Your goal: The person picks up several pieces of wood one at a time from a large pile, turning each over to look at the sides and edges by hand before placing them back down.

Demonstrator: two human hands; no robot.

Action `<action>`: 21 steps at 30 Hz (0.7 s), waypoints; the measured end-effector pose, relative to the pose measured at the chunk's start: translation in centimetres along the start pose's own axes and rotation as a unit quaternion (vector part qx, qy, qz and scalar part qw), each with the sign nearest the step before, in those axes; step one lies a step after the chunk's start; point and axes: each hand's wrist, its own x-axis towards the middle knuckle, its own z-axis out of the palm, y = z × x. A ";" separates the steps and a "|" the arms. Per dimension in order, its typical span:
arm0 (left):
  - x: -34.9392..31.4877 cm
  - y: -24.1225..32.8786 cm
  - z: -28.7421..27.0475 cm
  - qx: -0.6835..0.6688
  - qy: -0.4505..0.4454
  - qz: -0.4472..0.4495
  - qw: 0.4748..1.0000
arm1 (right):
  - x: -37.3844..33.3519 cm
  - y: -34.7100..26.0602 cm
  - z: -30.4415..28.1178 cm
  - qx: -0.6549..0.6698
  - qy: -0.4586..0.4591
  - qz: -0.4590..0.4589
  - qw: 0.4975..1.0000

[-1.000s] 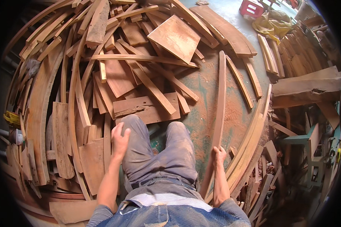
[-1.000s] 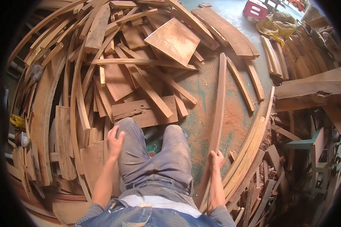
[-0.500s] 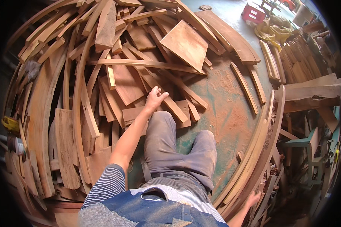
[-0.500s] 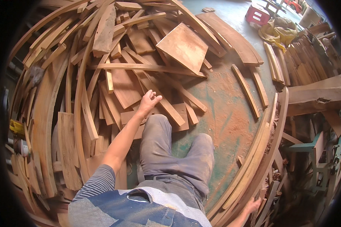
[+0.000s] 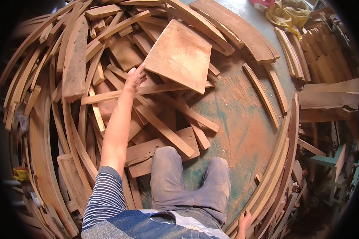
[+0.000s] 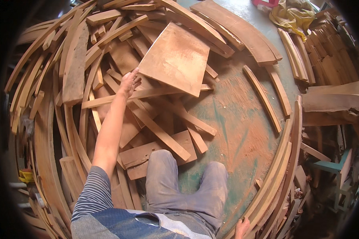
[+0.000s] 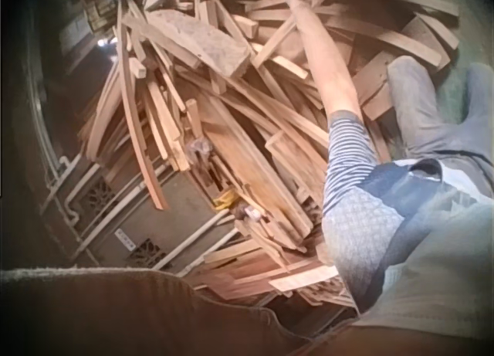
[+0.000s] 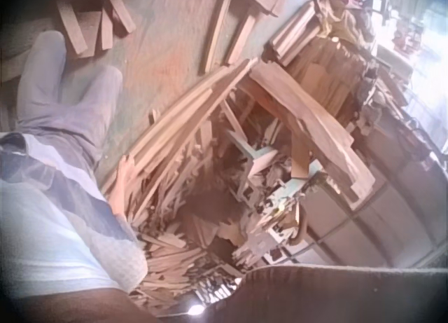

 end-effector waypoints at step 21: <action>-34.5 -14.7 7.3 -0.081 -0.175 -0.026 0.981 | 10.9 -21.1 1.2 0.424 -0.113 -0.060 0.896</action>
